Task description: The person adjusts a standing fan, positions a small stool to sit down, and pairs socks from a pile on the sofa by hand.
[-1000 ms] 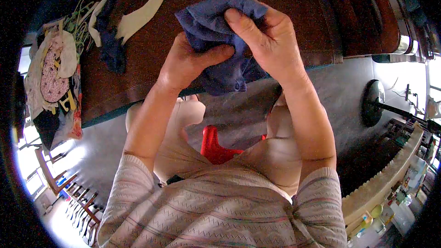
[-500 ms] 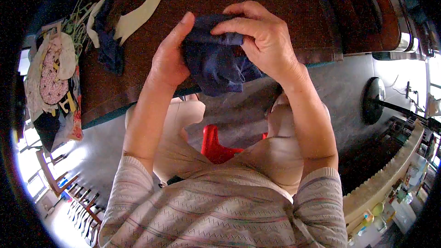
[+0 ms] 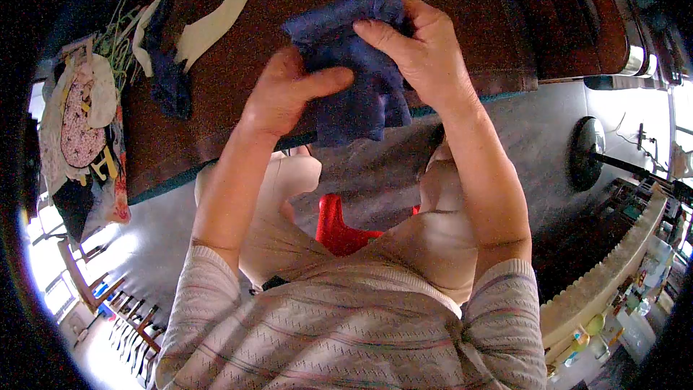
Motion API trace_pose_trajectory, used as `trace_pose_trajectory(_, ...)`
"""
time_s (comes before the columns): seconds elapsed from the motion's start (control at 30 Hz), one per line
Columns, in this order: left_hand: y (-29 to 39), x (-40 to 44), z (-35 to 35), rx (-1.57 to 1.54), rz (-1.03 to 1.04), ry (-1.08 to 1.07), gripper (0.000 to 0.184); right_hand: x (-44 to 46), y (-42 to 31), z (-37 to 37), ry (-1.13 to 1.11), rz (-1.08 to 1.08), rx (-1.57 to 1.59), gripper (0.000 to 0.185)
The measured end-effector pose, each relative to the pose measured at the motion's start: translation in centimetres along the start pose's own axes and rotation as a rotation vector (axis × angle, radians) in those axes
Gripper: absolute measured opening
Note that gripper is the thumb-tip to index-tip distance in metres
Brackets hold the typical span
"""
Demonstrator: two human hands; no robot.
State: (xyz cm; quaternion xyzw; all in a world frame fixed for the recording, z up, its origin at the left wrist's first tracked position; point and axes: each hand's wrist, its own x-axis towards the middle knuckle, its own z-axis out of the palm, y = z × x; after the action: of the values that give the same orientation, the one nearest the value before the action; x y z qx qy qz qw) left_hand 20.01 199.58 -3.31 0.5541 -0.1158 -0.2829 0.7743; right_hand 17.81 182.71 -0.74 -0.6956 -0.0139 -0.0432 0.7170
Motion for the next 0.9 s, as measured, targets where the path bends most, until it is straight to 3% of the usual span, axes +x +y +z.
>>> trace_pose_trajectory(0.07, -0.6, 0.0, 0.1, 0.053, -0.027, -0.019, 0.038, 0.0, 0.7, -0.1, 0.039, -0.025, 0.001, 0.013)
trace_pose_trajectory(0.17, 0.2, 0.0, -0.6, -0.093, -0.256, -0.001, 0.035, 0.1, 1.1, -0.1, 0.104, -0.095, -0.019, 0.015)
trace_pose_trajectory(0.2, 0.4, 0.0, -0.4, -0.156, -0.242, -0.01, 0.034, 0.1, 1.1, 0.0, 0.127, -0.124, -0.03, 0.017)
trace_pose_trajectory(0.4, 0.7, -0.1, -0.3, -0.495, -0.238, 0.01, 0.03, -0.4, 0.4, -0.3, 0.005, -0.49, -0.711, 0.038)
trace_pose_trajectory(0.5, 0.9, -0.1, -0.8, -0.403, -0.217, 0.006, 0.029, -0.2, 0.4, -0.5, -0.175, -0.469, -0.593, 0.043)
trace_pose_trajectory(0.57, 1.0, -0.1, -1.3, -0.259, -0.201, -0.024, 0.029, 0.1, 0.2, -1.1, -0.274, -0.204, -0.128, 0.032)
trace_pose_trajectory(0.63, 0.6, 0.1, -1.2, 0.0, -0.018, 0.034, 0.03, 0.1, -0.8, -1.3, -0.286, 0.089, 0.299, 0.025)
trace_pose_trajectory(0.67, 0.4, 0.2, -1.0, 0.13, 0.073, 0.061, 0.03, -0.1, -0.6, -1.1, -0.224, 0.145, 0.214, 0.025)
trace_pose_trajectory(0.77, 0.1, 0.1, 0.0, 0.253, 0.098, 0.106, 0.034, -0.4, 0.1, -0.5, -0.227, 0.063, -0.304, 0.028)
trace_pose_trajectory(0.8, -0.1, 0.1, -0.1, 0.158, 0.062, 0.083, 0.034, -0.2, 0.3, -0.7, -0.214, 0.039, -0.348, 0.028)
trace_pose_trajectory(0.9, -0.5, 0.2, -0.1, 0.003, -0.077, 0.044, 0.036, -0.3, -0.2, -0.6, 0.003, 0.054, -0.072, 0.025)
